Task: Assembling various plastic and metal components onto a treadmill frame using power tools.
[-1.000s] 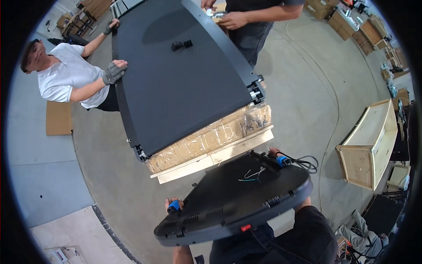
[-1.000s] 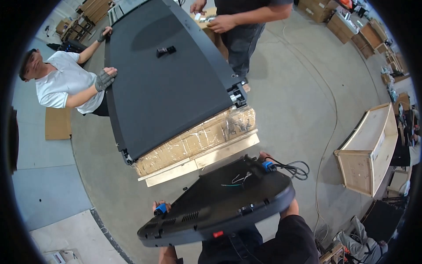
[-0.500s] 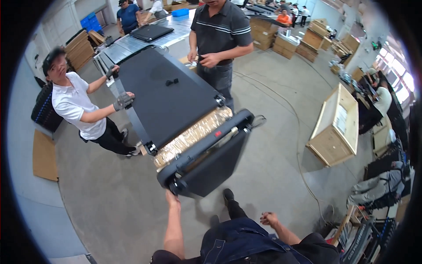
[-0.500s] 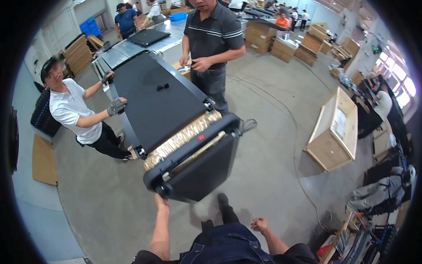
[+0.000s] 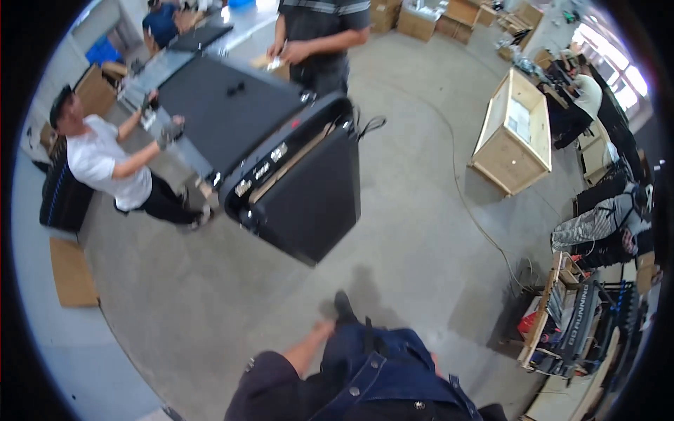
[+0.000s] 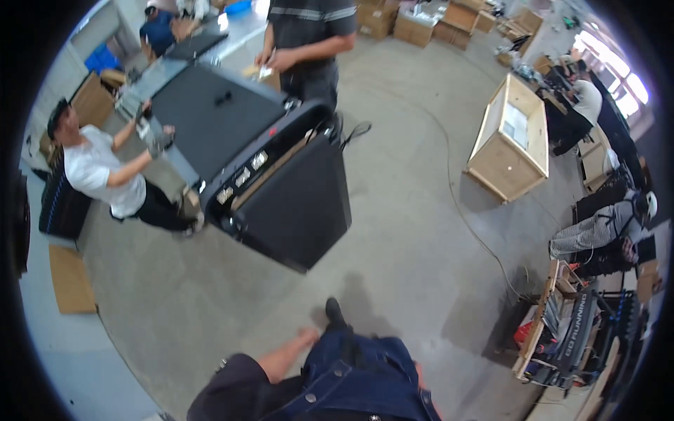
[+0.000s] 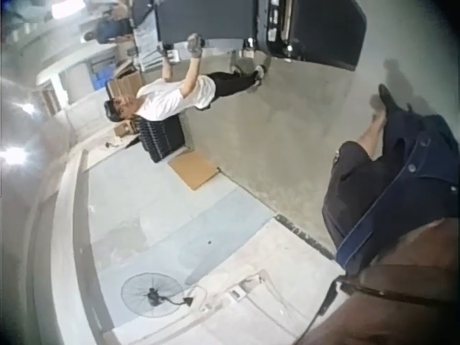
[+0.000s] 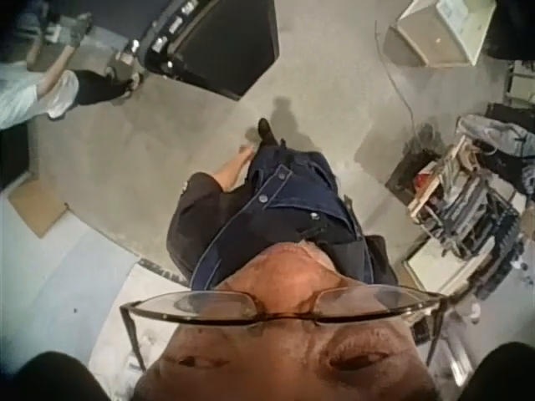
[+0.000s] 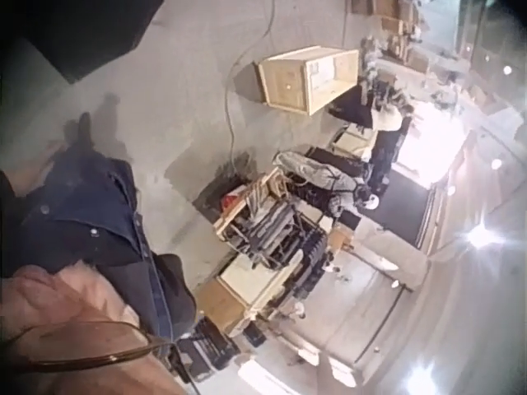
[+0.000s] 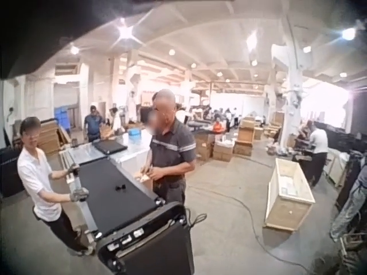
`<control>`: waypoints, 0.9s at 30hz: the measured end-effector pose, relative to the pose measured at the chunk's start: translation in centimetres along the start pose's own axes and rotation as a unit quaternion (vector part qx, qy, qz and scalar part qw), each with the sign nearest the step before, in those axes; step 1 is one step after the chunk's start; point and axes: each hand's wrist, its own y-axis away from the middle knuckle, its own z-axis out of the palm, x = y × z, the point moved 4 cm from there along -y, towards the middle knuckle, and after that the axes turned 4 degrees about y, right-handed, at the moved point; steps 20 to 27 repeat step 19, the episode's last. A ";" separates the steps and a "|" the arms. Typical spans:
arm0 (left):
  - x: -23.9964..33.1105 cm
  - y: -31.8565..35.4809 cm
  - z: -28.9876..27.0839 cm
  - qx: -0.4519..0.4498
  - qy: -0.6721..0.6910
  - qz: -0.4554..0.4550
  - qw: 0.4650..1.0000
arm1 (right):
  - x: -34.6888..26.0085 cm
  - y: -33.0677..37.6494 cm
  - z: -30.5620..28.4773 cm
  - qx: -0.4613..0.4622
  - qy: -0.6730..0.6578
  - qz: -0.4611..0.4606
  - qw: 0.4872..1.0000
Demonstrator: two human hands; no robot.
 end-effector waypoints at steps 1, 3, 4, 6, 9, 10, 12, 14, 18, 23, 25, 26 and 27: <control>1.6 0.2 3.5 0.154 0.026 -0.011 0.988 | -1.7 -0.1 -0.8 -0.024 0.228 0.103 0.968; 13.1 0.1 4.6 0.044 0.135 0.035 0.989 | 6.8 4.0 -7.5 0.126 0.098 0.149 0.976; 14.2 1.3 4.6 0.016 0.103 0.027 0.994 | 8.3 6.0 -6.8 0.122 0.047 0.176 0.976; 12.6 1.9 4.5 -0.043 0.123 -0.020 0.991 | 7.5 9.5 -3.2 0.092 -0.046 0.208 0.973; 15.9 0.8 1.9 -0.056 0.103 0.018 0.993 | 13.7 14.4 -3.7 0.142 -0.080 0.200 0.966; 15.0 2.4 -3.0 0.129 -0.332 0.141 0.924 | 19.3 11.5 -0.2 0.121 -0.111 0.183 0.969; 18.5 0.9 -2.9 0.218 0.124 0.022 0.968 | 22.7 15.5 -4.7 0.147 0.028 0.164 0.975; 24.7 0.9 5.7 0.149 0.307 0.035 0.939 | 29.2 21.6 -8.2 0.218 0.019 0.240 0.946; 25.2 0.9 16.9 -0.173 0.100 0.042 0.979 | 27.7 27.6 -10.6 0.304 -0.375 0.290 0.826; 29.8 -0.1 20.3 -0.198 0.062 0.060 0.976 | 28.4 29.8 -12.1 0.338 -0.400 0.288 0.802; 29.8 -0.1 20.3 -0.198 0.062 0.060 0.976 | 28.4 29.8 -12.1 0.338 -0.400 0.288 0.802; 29.8 -0.1 20.3 -0.198 0.062 0.060 0.976 | 28.4 29.8 -12.1 0.338 -0.400 0.288 0.802; 29.8 -0.1 20.3 -0.198 0.062 0.060 0.976 | 28.4 29.8 -12.1 0.338 -0.400 0.288 0.802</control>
